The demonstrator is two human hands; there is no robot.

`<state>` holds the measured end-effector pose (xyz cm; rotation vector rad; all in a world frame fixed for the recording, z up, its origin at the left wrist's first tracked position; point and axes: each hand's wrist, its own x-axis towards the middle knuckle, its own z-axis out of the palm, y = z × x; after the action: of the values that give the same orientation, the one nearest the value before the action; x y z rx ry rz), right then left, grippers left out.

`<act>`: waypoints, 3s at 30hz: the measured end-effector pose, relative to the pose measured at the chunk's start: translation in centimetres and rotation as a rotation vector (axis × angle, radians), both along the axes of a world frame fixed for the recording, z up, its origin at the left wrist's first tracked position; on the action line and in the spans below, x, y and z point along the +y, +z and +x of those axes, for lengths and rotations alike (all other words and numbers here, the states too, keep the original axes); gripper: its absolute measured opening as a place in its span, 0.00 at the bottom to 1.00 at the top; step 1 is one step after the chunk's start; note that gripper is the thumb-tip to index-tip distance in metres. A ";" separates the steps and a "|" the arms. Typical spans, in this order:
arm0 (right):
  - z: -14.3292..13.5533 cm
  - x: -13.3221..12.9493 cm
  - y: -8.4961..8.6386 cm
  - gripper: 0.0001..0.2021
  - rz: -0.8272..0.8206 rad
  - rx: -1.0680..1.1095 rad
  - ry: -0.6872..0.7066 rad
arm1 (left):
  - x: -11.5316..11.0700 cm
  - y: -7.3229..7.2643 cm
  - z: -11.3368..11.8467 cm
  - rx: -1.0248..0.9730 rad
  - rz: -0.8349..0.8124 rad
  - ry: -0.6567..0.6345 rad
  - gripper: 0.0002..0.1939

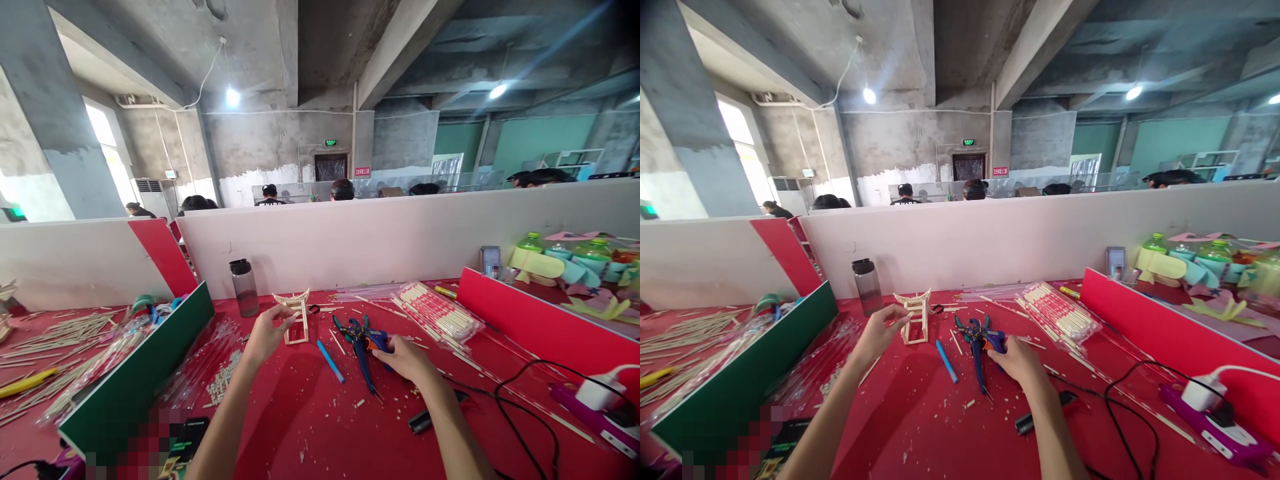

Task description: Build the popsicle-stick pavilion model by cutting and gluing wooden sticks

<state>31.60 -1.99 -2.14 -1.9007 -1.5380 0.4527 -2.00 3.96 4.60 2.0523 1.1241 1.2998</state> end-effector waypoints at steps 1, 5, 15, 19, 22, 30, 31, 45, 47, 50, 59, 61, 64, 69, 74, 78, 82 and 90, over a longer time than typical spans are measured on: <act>-0.1 -0.3 0.5 0.14 0.013 -0.077 -0.075 | 0.1 0.1 0.1 0.008 0.023 0.002 0.13; -2.2 -0.5 3.7 0.09 0.198 -0.107 -0.050 | 0.9 -0.6 0.5 -0.085 0.013 -0.055 0.13; -12.5 8.3 3.5 0.07 0.107 0.320 0.365 | 2.0 -2.5 0.2 0.245 0.147 0.048 0.08; -13.7 10.8 2.2 0.06 0.108 0.333 0.328 | 1.8 -3.2 0.9 0.420 0.266 0.097 0.08; -13.9 11.6 1.6 0.05 0.080 0.339 0.342 | 1.9 -3.8 1.1 0.449 0.293 0.122 0.07; -14.4 12.0 1.2 0.08 0.063 0.359 0.389 | 2.1 -4.8 0.4 0.431 0.247 0.102 0.12; -14.5 12.0 1.1 0.08 0.065 0.361 0.393 | 2.1 -4.9 0.4 0.427 0.242 0.102 0.12; -14.5 12.4 0.2 0.08 0.068 0.394 0.414 | 2.5 -5.7 0.4 0.462 0.258 0.132 0.11; -14.5 12.4 0.1 0.08 0.069 0.395 0.414 | 2.5 -5.9 0.4 0.466 0.258 0.139 0.11; -14.5 12.5 0.0 0.09 0.074 0.398 0.413 | 2.6 -6.0 0.4 0.455 0.250 0.142 0.11; -14.5 12.6 -0.1 0.09 0.075 0.415 0.416 | 2.7 -6.2 0.5 0.408 0.220 0.131 0.11; -14.5 12.6 -0.1 0.09 0.077 0.419 0.416 | 2.7 -6.3 0.5 0.403 0.212 0.131 0.11; -14.5 12.4 0.0 0.08 0.080 0.427 0.419 | 2.7 -6.4 0.5 0.383 0.206 0.133 0.10; -14.6 12.2 0.2 0.08 0.079 0.438 0.429 | 2.6 -6.4 0.6 0.358 0.198 0.130 0.10; -14.6 12.5 -0.1 0.09 0.074 0.441 0.417 | 2.4 -6.1 0.7 0.356 0.205 0.115 0.10; -14.6 12.6 -0.3 0.09 0.077 0.437 0.415 | 2.2 -6.0 0.5 0.370 0.209 0.099 0.10; -14.5 12.8 -0.4 0.09 0.086 0.428 0.422 | 2.3 -6.3 0.3 0.368 0.226 0.097 0.11; -14.6 12.8 -0.5 0.09 0.105 0.418 0.423 | 2.5 -6.6 0.3 0.341 0.225 0.087 0.10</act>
<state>17.03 10.77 -2.62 -1.2902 -1.6288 0.8748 -1.71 6.49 -1.97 2.4872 1.2720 1.1914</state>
